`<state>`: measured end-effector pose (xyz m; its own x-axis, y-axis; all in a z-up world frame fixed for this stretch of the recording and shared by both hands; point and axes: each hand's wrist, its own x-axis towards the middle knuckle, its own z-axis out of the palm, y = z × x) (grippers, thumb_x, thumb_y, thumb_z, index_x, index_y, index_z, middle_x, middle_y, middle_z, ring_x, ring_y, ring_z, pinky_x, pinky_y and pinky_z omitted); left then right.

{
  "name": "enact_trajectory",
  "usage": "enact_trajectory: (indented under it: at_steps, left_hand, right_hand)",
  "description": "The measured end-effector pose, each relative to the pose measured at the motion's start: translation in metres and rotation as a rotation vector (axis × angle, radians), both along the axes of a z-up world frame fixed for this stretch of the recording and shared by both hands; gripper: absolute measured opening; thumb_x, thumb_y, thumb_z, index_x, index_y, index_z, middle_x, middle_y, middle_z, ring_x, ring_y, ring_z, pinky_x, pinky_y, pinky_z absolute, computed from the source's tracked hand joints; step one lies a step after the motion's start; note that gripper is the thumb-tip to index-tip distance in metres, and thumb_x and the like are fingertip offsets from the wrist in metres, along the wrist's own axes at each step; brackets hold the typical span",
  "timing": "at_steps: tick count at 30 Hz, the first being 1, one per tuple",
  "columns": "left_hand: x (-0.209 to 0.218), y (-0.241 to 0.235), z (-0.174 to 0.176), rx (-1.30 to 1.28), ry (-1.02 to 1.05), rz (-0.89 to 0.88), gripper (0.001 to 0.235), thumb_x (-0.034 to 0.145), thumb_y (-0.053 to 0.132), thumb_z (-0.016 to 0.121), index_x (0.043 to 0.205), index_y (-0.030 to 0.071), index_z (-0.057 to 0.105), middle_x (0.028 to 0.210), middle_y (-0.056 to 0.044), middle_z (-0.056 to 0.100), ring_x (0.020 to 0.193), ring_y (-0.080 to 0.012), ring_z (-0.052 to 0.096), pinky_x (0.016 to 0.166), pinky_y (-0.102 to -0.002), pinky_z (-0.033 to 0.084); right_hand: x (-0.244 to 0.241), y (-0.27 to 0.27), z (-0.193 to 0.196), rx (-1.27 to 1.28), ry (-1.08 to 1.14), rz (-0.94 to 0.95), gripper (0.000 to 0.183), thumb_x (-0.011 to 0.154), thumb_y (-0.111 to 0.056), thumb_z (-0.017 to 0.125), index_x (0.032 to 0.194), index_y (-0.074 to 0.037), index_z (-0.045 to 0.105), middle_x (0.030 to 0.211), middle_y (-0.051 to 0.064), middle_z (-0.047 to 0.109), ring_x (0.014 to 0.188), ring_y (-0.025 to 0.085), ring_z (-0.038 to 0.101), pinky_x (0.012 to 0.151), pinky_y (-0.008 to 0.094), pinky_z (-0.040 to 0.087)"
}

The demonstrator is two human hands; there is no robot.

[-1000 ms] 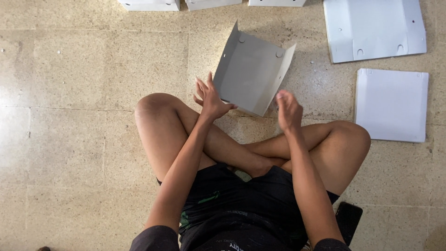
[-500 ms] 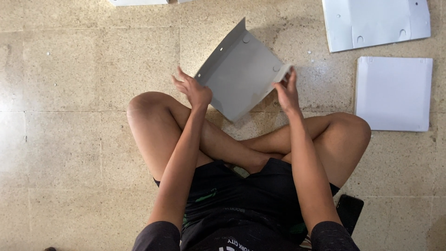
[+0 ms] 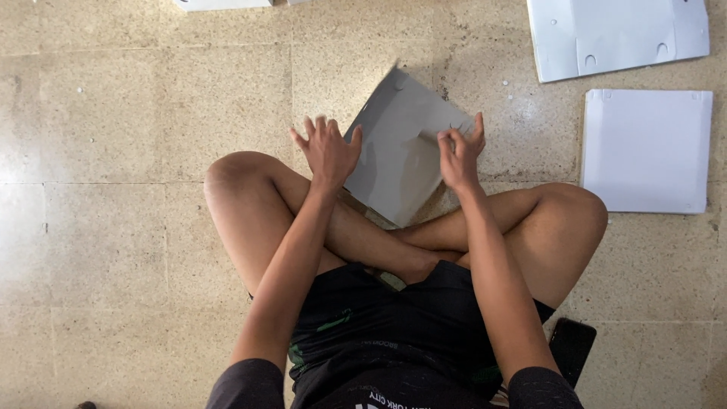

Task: The person sits on the floor and assembles white cardboard boxes by folding flaps and inserting tabs into slots. They handle flat sheets, fold them into box shapes, and stack the completed boxes nearby.

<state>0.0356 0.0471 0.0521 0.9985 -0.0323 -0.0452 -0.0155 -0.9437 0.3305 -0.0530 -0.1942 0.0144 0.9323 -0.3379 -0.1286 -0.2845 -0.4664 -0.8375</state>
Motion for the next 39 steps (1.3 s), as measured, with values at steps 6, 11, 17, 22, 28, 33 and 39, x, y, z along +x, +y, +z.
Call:
enact_trajectory:
  at_steps: [6, 11, 17, 22, 28, 33, 39]
  left_hand:
    - [0.046, 0.001, -0.01, -0.089, 0.297, -0.226, 0.088, 0.093, 0.043, 0.069, 0.156, 0.0, 0.025, 0.147, -0.03, 0.047, 0.133, -0.0496, 0.051, 0.109, -0.072, 0.034]
    - [0.077, -0.013, -0.032, -0.716, 0.256, -0.424, 0.058, 0.086, -0.004, 0.052, 0.142, 0.012, 0.053, 0.137, -0.013, 0.064, 0.127, -0.0322, 0.059, 0.096, -0.042, 0.053]
    - [0.087, -0.014, -0.036, -0.894, 0.259, -0.329, 0.054, 0.076, -0.006, 0.035, 0.124, 0.009, 0.056, 0.123, -0.012, 0.069, 0.104, -0.0278, 0.066, 0.082, -0.037, 0.054]
    - [0.086, -0.011, -0.023, -0.912, 0.225, -0.408, 0.08, 0.074, -0.011, 0.031, 0.148, 0.019, 0.042, 0.139, -0.019, 0.063, 0.129, -0.0326, 0.057, 0.101, -0.041, 0.05]
    - [0.089, -0.016, -0.029, -0.767, 0.142, -0.376, 0.054, 0.085, -0.006, 0.041, 0.132, 0.007, 0.063, 0.128, -0.017, 0.069, 0.116, -0.0296, 0.066, 0.092, -0.039, 0.059]
    - [0.096, -0.013, -0.032, -0.806, 0.055, -0.22, 0.047, 0.08, -0.012, 0.043, 0.117, 0.003, 0.068, 0.112, -0.012, 0.076, 0.098, -0.0268, 0.074, 0.082, -0.036, 0.064]
    - [0.09, -0.009, -0.02, -0.848, 0.107, -0.38, 0.053, 0.076, -0.016, 0.034, 0.114, 0.008, 0.061, 0.117, -0.018, 0.071, 0.122, -0.0353, 0.064, 0.103, -0.043, 0.054]
  right_hand:
    - [0.012, -0.005, -0.009, 0.236, -0.016, -0.041, 0.026, 0.104, -0.034, 0.06, 0.104, -0.009, 0.068, 0.159, 0.033, 0.01, 0.144, 0.061, 0.021, 0.117, 0.066, 0.028]
    - [0.017, -0.005, 0.006, 0.3, 0.132, -0.234, 0.024, 0.092, -0.038, 0.064, 0.1, -0.016, 0.072, 0.163, 0.013, 0.023, 0.146, 0.026, 0.038, 0.11, 0.041, 0.041]
    - [0.022, -0.005, 0.007, 0.284, 0.162, -0.241, 0.027, 0.093, -0.043, 0.062, 0.103, -0.019, 0.07, 0.159, 0.011, 0.026, 0.146, 0.025, 0.037, 0.113, 0.041, 0.039]
    - [0.02, -0.009, -0.005, 0.265, 0.153, -0.158, 0.026, 0.097, -0.042, 0.059, 0.102, -0.018, 0.069, 0.156, 0.014, 0.028, 0.151, 0.024, 0.026, 0.115, 0.043, 0.037]
    - [0.023, -0.011, -0.007, 0.18, 0.214, -0.009, 0.057, 0.097, -0.054, 0.047, 0.142, -0.02, 0.056, 0.115, 0.007, 0.031, 0.117, 0.021, 0.032, 0.112, 0.036, 0.036]
    - [0.025, -0.012, -0.018, 0.195, 0.248, -0.003, 0.078, 0.098, -0.055, 0.044, 0.157, -0.006, 0.033, 0.103, 0.008, 0.025, 0.104, 0.023, 0.028, 0.104, 0.031, 0.034]
    - [0.024, -0.011, -0.003, 0.259, 0.295, -0.05, 0.065, 0.093, -0.057, 0.052, 0.145, -0.017, 0.056, 0.117, 0.006, 0.027, 0.122, 0.019, 0.033, 0.115, 0.033, 0.036]
